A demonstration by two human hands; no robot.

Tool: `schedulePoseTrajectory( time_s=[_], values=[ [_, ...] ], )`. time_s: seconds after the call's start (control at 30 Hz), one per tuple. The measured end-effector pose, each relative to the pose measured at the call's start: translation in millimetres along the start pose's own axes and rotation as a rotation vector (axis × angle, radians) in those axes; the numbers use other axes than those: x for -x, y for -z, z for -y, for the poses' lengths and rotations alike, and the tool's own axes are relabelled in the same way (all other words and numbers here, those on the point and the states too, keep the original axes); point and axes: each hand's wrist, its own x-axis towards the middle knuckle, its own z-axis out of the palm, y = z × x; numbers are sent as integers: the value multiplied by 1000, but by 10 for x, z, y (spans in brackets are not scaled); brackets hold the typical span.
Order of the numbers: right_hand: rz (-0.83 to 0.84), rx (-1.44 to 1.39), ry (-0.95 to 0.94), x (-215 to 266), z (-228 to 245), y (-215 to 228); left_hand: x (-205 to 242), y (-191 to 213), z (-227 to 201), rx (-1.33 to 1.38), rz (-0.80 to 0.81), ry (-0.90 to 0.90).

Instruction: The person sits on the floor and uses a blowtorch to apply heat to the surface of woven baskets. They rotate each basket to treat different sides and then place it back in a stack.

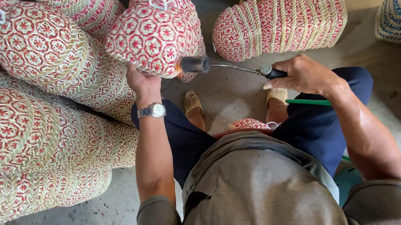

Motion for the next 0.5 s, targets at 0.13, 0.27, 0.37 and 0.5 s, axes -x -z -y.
schedulePoseTrajectory(
  time_s=[0.13, 0.27, 0.37, 0.5],
  values=[
    [-30, -20, -219, -36, -206, -32, 97, 6, -122, -82, -205, 11],
    [15, -58, -218, -70, -367, 42, 223, -115, -257, -135, -203, 20],
    [5, 2, -151, -51, -420, 94, 229, -181, -326, -171, -207, -21],
    [-178, -181, -425, -182, -413, 173, 46, -136, -368, -156, -161, -63]
  ],
)
